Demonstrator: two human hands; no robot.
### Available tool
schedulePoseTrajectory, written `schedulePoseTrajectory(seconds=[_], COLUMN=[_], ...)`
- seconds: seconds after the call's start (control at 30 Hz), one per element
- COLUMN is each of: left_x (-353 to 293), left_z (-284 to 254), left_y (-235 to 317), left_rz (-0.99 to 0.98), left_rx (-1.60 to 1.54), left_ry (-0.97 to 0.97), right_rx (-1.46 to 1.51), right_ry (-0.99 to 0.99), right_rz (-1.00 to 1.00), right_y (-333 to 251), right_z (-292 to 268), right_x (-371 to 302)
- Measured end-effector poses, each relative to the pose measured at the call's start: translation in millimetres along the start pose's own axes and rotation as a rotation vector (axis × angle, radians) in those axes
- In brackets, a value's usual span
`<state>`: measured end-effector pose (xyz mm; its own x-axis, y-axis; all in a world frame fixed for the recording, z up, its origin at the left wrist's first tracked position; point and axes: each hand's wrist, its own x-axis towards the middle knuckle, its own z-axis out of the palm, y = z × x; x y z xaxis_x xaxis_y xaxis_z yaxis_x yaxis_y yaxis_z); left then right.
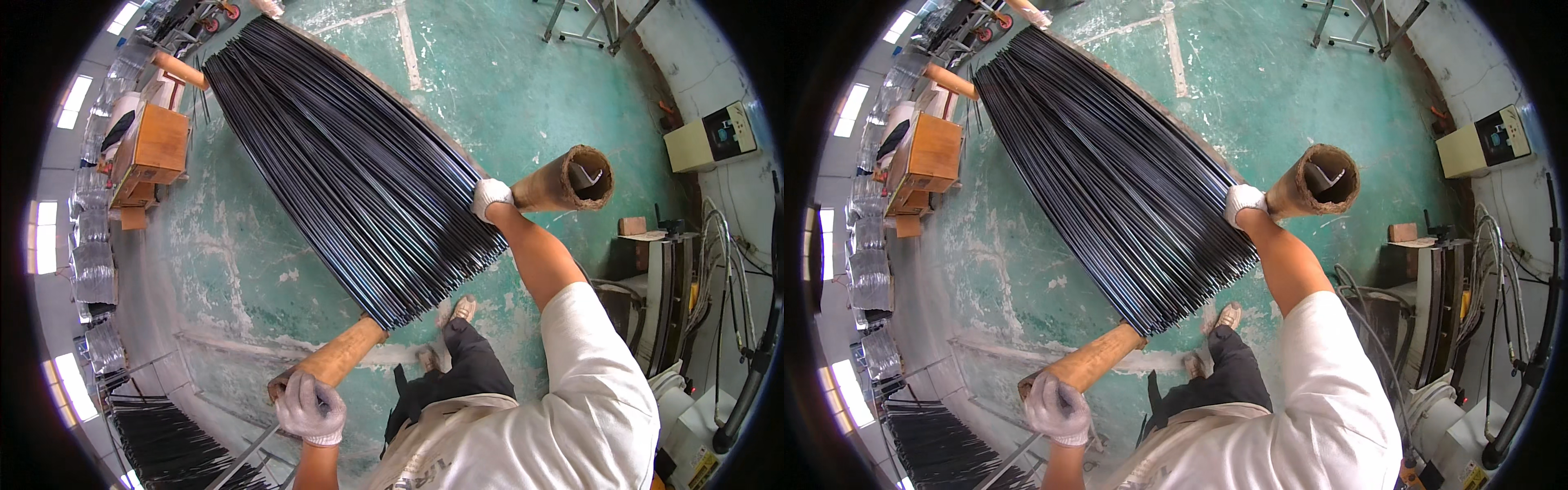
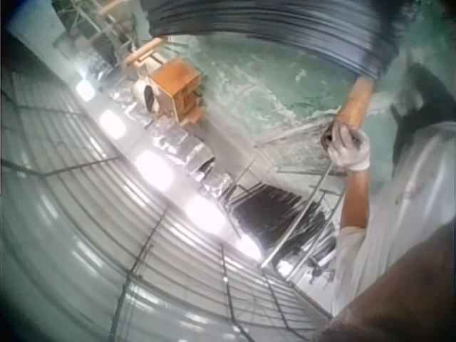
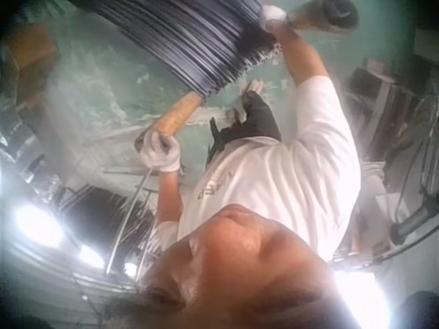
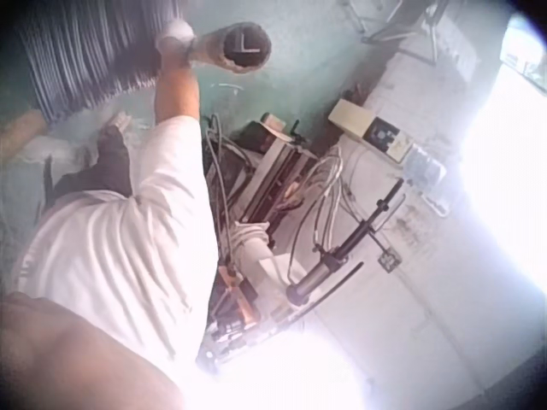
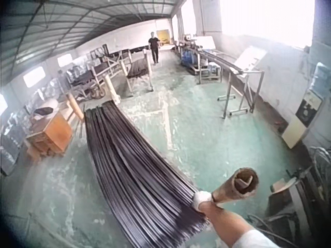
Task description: The person repeatedly picks up bundles of long metal rods, feeds them into a bending machine, and removes the bent pieces to place them on a nearby rack. The process is repeated continuously throughout the clip.
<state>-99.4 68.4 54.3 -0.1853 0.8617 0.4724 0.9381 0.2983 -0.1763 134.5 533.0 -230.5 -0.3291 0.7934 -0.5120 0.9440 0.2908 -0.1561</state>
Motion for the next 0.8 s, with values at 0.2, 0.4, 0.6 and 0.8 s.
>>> schedulePoseTrajectory(seconds=[0.2, 0.4, 0.6, 0.8], left_x=[-3.3, 0.0, -13.0, -13.2], left_z=[-1.7, -2.7, -12.7, -32.6], left_y=[-1.4, -1.2, -9.8, -14.0], left_rz=[-0.004, 0.009, 0.004, -0.013], left_rx=[-0.031, -0.083, -0.087, -0.188], left_ry=[0.04, 0.078, 0.122, 0.162], right_rx=[0.616, 1.285, 0.387, 0.644], right_ry=[-0.232, -0.34, -0.194, -0.158], right_rz=[0.04, 0.029, -0.083, 0.078], right_y=[-12.1, -7.1, -70.0, -95.5], right_z=[-3.8, 61.7, 42.4, 68.1], right_x=[-35.4, -45.3, -136.2, -257.8])
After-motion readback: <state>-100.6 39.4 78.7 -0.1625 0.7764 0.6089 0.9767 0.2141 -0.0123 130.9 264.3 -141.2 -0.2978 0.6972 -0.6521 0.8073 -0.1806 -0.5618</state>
